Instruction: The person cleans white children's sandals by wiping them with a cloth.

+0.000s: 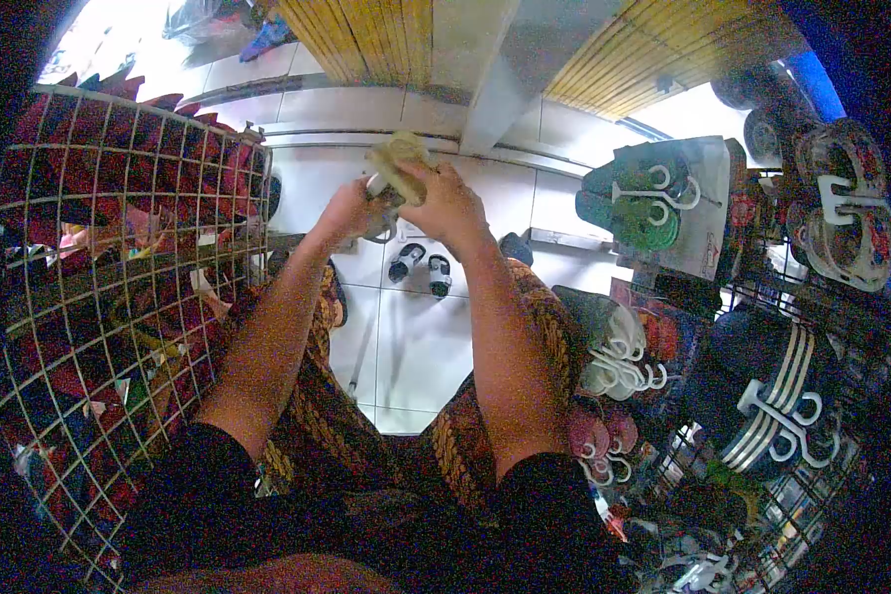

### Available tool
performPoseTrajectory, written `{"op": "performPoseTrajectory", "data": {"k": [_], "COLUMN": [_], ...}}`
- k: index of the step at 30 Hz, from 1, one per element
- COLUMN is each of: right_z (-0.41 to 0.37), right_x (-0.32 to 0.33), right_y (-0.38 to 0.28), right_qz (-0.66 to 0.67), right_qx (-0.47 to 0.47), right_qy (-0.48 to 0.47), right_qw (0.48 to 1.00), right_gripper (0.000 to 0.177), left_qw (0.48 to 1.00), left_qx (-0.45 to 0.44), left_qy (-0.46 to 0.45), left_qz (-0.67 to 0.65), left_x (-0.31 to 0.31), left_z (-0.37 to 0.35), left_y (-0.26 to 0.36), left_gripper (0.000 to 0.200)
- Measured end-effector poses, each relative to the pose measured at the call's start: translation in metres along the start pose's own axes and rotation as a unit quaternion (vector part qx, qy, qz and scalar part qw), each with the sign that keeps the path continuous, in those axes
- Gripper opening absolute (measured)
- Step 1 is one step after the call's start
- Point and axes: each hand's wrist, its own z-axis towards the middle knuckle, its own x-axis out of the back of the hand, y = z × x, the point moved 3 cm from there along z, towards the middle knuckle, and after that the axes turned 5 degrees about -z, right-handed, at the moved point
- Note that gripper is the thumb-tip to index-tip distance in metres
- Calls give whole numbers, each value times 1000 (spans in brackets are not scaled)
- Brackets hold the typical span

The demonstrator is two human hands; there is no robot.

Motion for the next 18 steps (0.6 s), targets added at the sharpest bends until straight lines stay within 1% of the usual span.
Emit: {"op": "performPoseTrajectory", "data": {"k": [1, 2, 3, 4, 5, 7, 8, 11, 12, 15, 16, 18], "right_z": [1, 4, 6, 5, 6, 3, 3, 2, 3, 0, 0, 3], "right_x": [0, 2, 5, 9, 5, -1, -2, 7, 8, -3, -5, -4], "right_y": [5, 14, 22, 25, 23, 12, 12, 26, 22, 3, 5, 12], "right_qz": [-2, -6, -11, -11, -1, 18, 24, -21, -21, 19, 16, 2], "right_qx": [-37, -73, -108, -119, -79, 0, -7, -103, -113, 9, 17, -50], "right_qy": [13, 27, 43, 65, 64, 61, 34, 60, 39, -4, 32, 63], "right_qw": [999, 997, 993, 991, 995, 998, 999, 993, 993, 1000, 999, 997], "right_gripper": [65, 66, 68, 70, 67, 63, 63, 66, 68, 67, 67, 66], "left_qw": [1000, 1000, 1000, 1000, 999, 1000, 1000, 999, 999, 1000, 1000, 1000], "left_qx": [1, 0, 0, -1, -3, -4, -3, -16, -18, -16, -6, 7], "left_qy": [7, -7, -17, -26, -35, -13, -2, -30, -25, -13, -14, -8], "left_qz": [1, 11, 1, -8, -17, -15, -16, 38, 29, 9, 6, 11], "left_x": [6, 10, 4, -2, -6, 1, 3, 3, 1, 4, 8, 10], "left_z": [-6, -12, -9, -4, 2, -1, -3, -9, -9, -10, -13, -16], "left_y": [7, 16, 11, 5, -1, 2, 3, 11, 7, 5, 9, 14], "left_gripper": [31, 33, 33, 34, 34, 34, 34, 34, 34, 33, 33, 32]}}
